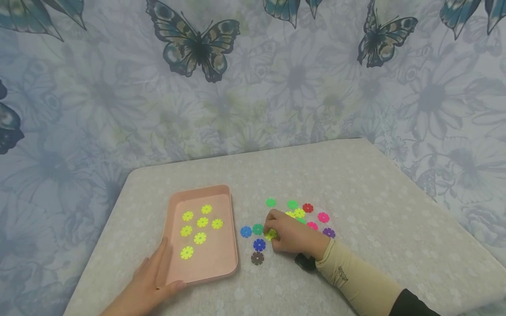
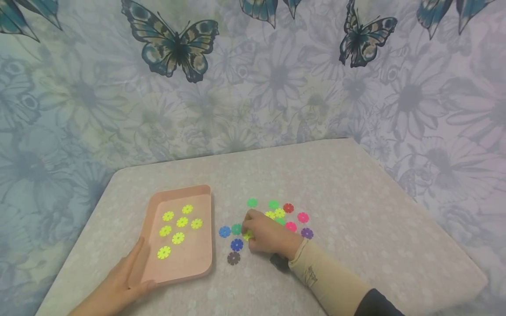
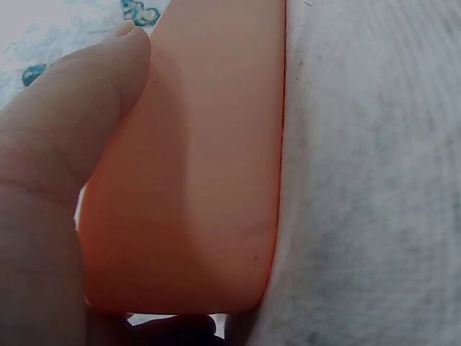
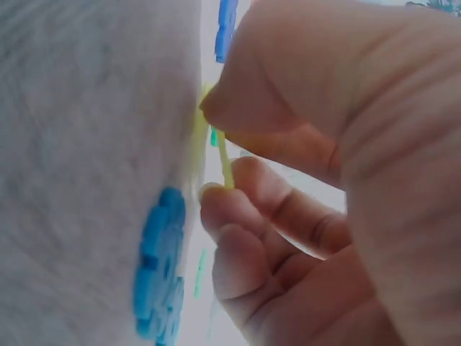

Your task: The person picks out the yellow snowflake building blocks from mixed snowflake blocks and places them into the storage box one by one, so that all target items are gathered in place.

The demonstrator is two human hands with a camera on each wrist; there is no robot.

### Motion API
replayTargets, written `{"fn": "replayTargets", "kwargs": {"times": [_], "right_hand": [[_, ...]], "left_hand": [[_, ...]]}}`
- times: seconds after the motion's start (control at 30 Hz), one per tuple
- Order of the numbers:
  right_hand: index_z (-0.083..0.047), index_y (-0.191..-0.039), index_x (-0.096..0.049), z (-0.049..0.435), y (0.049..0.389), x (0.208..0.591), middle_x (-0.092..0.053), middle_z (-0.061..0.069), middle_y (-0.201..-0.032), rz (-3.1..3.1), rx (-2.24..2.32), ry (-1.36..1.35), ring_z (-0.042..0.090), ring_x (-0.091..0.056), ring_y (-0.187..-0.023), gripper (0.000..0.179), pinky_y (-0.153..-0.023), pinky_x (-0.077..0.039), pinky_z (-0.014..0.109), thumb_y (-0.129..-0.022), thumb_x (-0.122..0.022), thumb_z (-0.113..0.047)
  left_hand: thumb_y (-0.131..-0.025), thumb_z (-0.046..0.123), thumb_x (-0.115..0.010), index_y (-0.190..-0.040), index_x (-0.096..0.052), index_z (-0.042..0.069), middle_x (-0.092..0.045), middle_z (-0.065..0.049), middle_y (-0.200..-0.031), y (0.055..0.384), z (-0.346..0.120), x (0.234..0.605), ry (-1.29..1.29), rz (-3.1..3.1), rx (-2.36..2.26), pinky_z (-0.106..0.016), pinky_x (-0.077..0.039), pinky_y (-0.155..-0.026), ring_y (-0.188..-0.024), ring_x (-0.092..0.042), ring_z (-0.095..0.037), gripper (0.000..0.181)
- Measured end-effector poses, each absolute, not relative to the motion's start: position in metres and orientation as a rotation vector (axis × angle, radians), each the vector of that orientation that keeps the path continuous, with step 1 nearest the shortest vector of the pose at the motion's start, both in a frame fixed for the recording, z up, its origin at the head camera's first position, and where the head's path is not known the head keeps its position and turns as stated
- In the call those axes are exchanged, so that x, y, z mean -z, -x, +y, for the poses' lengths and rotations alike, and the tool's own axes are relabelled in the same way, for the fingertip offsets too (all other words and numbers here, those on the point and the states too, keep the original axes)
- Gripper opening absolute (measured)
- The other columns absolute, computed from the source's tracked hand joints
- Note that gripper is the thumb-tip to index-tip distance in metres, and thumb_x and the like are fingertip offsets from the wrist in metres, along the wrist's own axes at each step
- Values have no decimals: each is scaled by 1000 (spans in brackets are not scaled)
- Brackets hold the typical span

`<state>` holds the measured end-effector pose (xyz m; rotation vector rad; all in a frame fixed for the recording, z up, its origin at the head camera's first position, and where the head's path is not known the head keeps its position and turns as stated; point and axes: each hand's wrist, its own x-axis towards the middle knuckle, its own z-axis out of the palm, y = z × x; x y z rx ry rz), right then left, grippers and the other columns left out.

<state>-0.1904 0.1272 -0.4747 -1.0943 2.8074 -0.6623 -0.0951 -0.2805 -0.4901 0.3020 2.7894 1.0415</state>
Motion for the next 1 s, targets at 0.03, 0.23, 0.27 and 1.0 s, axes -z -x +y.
{"fn": "replayTargets", "kwargs": {"times": [0.03,0.23,0.27,1.0], "right_hand": [[-10,-105,-76,127,190,474,-59,-2,-106,2812,651,1112,9,-53,-89,27,-74,-52,21,-80,-71,-3],[-11,-105,-78,128,188,473,-61,-3,-100,2813,619,1144,8,-51,-86,27,-73,-51,20,-79,-72,-4],[-11,-105,-77,128,187,473,-60,-3,-100,2808,619,1141,8,-50,-85,27,-72,-50,20,-79,-72,-4],[-12,-102,-84,129,184,466,-65,3,-110,2783,624,1219,15,-59,-101,14,-87,-56,26,-89,-79,-11]], "left_hand": [[-89,50,-76,-167,2,13,-13,-27,-169,95,-280,490,-295,2785,-1042,-74,-4,-120,-150,-19,-57,117],[-89,55,-75,-166,7,16,-10,-26,-170,96,-280,490,-208,2740,-985,-79,-9,-116,-150,-12,-61,120],[-89,57,-74,-166,8,16,-10,-26,-170,97,-280,490,-193,2734,-964,-79,-9,-115,-150,-11,-61,120],[-88,52,-77,-167,3,13,-15,-28,-169,96,-280,491,-287,2793,-1031,-76,-8,-118,-149,-21,-57,119]]}}
